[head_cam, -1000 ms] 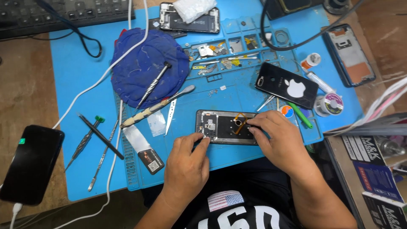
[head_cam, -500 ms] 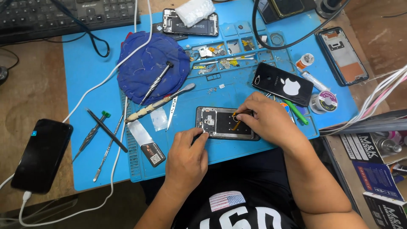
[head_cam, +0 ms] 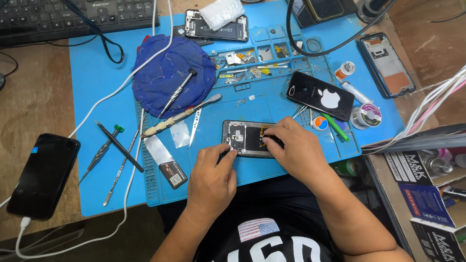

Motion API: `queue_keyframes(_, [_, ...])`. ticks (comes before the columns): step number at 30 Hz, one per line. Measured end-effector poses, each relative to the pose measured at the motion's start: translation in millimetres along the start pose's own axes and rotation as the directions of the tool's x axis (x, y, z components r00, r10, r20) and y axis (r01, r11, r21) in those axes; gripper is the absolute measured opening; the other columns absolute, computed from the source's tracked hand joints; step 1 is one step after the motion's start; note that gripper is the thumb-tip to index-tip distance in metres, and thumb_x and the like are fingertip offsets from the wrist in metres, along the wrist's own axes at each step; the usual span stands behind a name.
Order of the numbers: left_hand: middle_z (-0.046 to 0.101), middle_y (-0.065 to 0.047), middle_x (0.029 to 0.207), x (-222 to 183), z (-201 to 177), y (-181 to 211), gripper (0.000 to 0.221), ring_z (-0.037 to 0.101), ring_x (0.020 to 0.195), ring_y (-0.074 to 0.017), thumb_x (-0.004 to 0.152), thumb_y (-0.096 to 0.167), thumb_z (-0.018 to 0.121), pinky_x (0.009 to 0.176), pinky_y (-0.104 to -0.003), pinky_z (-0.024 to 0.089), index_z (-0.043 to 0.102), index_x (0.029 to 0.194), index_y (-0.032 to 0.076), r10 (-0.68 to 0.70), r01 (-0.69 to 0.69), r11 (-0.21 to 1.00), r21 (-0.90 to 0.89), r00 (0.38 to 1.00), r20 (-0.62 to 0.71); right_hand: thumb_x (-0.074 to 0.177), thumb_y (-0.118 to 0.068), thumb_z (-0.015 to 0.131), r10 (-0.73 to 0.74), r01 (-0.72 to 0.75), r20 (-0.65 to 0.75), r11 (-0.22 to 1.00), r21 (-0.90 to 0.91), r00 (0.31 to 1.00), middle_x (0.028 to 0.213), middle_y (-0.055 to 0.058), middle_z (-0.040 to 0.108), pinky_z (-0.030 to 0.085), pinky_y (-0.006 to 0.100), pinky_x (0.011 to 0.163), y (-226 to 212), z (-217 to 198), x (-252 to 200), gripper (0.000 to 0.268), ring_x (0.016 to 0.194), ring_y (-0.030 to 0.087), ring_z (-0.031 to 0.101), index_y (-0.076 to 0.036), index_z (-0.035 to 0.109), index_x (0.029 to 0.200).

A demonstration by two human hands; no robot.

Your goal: The person works on a disassembled smartphone on a blue mat, using their hands to manipulate the internal components and casing. They handle the phone's screen assembly and battery, adjusting parts within the device's frame.

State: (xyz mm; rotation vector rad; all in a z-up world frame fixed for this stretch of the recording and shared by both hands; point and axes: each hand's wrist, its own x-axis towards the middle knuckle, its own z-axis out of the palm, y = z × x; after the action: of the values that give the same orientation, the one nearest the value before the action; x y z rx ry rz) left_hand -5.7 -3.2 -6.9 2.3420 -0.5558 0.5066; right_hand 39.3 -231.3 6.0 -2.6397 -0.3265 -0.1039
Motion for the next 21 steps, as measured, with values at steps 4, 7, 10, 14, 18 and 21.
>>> queue_keyframes(4, [0.065, -0.014, 0.108, 1, 0, 3, 0.031, 0.065, 0.103, -0.0298, 0.082, -0.007, 0.063, 0.081, -0.035, 0.057, 0.074, 0.108, 0.004, -0.052, 0.052, 0.998, 0.038, 0.999, -0.001, 0.093, -0.025, 0.071, -0.021, 0.022, 0.055, 0.999, -0.025, 0.998, 0.091, 0.004, 0.066, 0.057, 0.043, 0.063, -15, -11, 11, 0.017, 0.072, 0.031, 0.070, -0.014, 0.078, 0.103])
queue_keyframes(7, [0.065, -0.014, 0.106, 0, -2, 3, 0.029, 0.065, 0.103, -0.0311, 0.083, -0.007, 0.063, 0.081, -0.036, 0.058, 0.074, 0.108, 0.003, -0.041, 0.041, 0.999, 0.025, 0.999, -0.021, 0.093, -0.020, 0.068, -0.050, 0.042, 0.119, 0.997, 0.066, 0.992, 0.089, 0.005, 0.066, 0.056, 0.046, 0.063, -24, -11, 21, 0.012, 0.072, 0.033, 0.070, -0.013, 0.077, 0.099])
queue_keyframes(10, [0.065, -0.014, 0.106, 0, -3, 3, 0.028, 0.065, 0.103, -0.0305, 0.084, -0.007, 0.062, 0.082, -0.036, 0.058, 0.074, 0.107, 0.003, -0.045, 0.045, 0.999, 0.012, 0.998, -0.034, 0.090, -0.017, 0.071, -0.043, -0.006, 0.192, 0.969, 0.247, 0.980, 0.086, 0.006, 0.070, 0.056, 0.043, 0.064, -35, -9, 33, 0.009, 0.072, 0.030, 0.071, -0.010, 0.076, 0.094])
queue_keyframes(14, [0.065, -0.014, 0.106, 0, -3, 3, 0.027, 0.065, 0.105, -0.0302, 0.084, -0.007, 0.062, 0.084, -0.036, 0.058, 0.074, 0.106, 0.002, -0.051, 0.050, 0.999, -0.008, 0.998, -0.038, 0.091, -0.017, 0.070, -0.055, 0.001, 0.230, 0.973, 0.229, 0.972, 0.083, 0.006, 0.071, 0.055, 0.041, 0.062, -44, -4, 42, 0.009, 0.072, 0.028, 0.070, -0.010, 0.075, 0.093])
queue_keyframes(18, [0.065, -0.015, 0.108, 1, -5, 2, 0.027, 0.064, 0.107, -0.0314, 0.085, -0.006, 0.061, 0.087, -0.038, 0.058, 0.074, 0.106, 0.002, -0.051, 0.051, 0.998, -0.023, 0.998, -0.026, 0.095, -0.018, 0.068, -0.133, 0.111, 0.104, 0.974, 0.195, 0.986, 0.086, 0.003, 0.072, 0.057, 0.040, 0.067, -34, -2, 33, 0.011, 0.081, 0.029, 0.072, -0.015, 0.078, 0.100])
queue_keyframes(21, [0.065, -0.015, 0.107, 2, -6, 1, 0.026, 0.064, 0.107, -0.0305, 0.085, -0.006, 0.062, 0.087, -0.037, 0.058, 0.075, 0.106, 0.003, -0.054, 0.054, 0.998, -0.021, 0.998, -0.009, 0.093, -0.015, 0.070, -0.281, 0.272, 0.084, 0.957, 0.104, 0.956, 0.088, 0.004, 0.071, 0.057, 0.040, 0.069, -31, -12, 23, 0.009, 0.085, 0.029, 0.070, -0.015, 0.079, 0.095])
